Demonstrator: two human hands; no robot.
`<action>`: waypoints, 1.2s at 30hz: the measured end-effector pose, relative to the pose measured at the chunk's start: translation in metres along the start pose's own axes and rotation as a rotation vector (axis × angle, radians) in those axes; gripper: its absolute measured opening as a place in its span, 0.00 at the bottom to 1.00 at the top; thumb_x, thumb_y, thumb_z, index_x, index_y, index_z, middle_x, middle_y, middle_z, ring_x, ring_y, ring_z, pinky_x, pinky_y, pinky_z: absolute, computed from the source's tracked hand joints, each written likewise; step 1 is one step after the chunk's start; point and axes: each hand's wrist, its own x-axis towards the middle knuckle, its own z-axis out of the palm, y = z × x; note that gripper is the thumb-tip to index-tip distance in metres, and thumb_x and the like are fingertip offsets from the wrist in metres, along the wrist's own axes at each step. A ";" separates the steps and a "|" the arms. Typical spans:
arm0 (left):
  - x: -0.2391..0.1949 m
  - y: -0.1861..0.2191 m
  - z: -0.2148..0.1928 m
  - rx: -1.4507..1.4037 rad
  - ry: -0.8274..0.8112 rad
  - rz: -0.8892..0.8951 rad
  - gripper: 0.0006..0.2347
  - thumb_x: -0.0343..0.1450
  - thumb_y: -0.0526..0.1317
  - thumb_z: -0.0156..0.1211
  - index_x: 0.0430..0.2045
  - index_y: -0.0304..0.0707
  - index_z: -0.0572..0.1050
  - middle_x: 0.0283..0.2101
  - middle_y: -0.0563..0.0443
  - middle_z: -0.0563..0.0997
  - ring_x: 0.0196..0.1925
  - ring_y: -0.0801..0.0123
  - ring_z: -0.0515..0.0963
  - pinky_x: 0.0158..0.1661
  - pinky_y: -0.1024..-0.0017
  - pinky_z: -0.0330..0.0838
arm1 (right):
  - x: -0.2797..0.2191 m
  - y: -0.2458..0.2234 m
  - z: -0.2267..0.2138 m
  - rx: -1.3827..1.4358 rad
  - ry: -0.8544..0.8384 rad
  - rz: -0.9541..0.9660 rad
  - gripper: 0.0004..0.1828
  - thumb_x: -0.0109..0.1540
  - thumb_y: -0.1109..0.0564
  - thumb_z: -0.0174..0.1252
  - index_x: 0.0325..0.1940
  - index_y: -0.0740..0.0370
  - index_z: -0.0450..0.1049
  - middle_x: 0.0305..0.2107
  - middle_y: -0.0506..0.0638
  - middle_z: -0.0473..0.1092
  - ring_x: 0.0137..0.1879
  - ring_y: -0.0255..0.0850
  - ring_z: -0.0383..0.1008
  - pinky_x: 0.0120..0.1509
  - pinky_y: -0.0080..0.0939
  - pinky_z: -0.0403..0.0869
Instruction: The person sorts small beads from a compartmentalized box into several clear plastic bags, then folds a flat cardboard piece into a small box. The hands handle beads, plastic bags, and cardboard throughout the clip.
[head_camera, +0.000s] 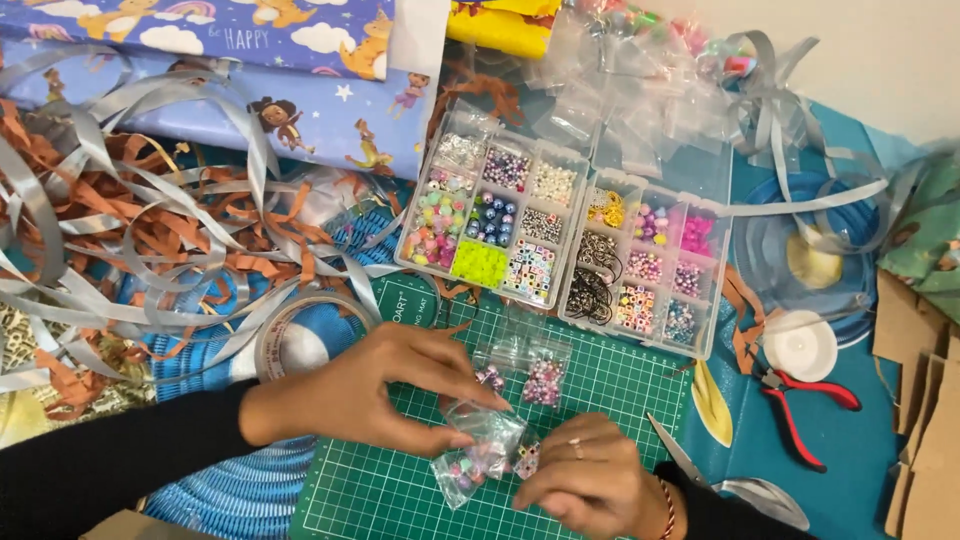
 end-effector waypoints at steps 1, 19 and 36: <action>0.000 -0.001 0.001 0.000 -0.010 0.000 0.14 0.70 0.42 0.69 0.49 0.49 0.80 0.37 0.55 0.83 0.34 0.72 0.79 0.38 0.73 0.77 | -0.009 -0.002 -0.006 -0.004 0.009 0.000 0.26 0.73 0.50 0.45 0.29 0.62 0.81 0.12 0.46 0.69 0.13 0.34 0.67 0.18 0.32 0.65; -0.004 -0.001 0.002 0.149 0.017 -0.041 0.19 0.68 0.41 0.70 0.53 0.42 0.78 0.38 0.54 0.80 0.36 0.70 0.80 0.39 0.72 0.76 | 0.092 -0.060 -0.019 -0.866 -0.416 0.095 0.09 0.64 0.57 0.55 0.47 0.49 0.78 0.13 0.42 0.69 0.11 0.39 0.59 0.16 0.40 0.63; -0.007 0.008 -0.001 0.155 0.003 0.042 0.11 0.69 0.43 0.65 0.44 0.49 0.81 0.50 0.54 0.83 0.51 0.63 0.84 0.54 0.62 0.81 | 0.069 -0.060 -0.020 -0.948 -0.541 0.187 0.14 0.65 0.51 0.56 0.54 0.47 0.78 0.23 0.42 0.77 0.25 0.41 0.77 0.31 0.47 0.78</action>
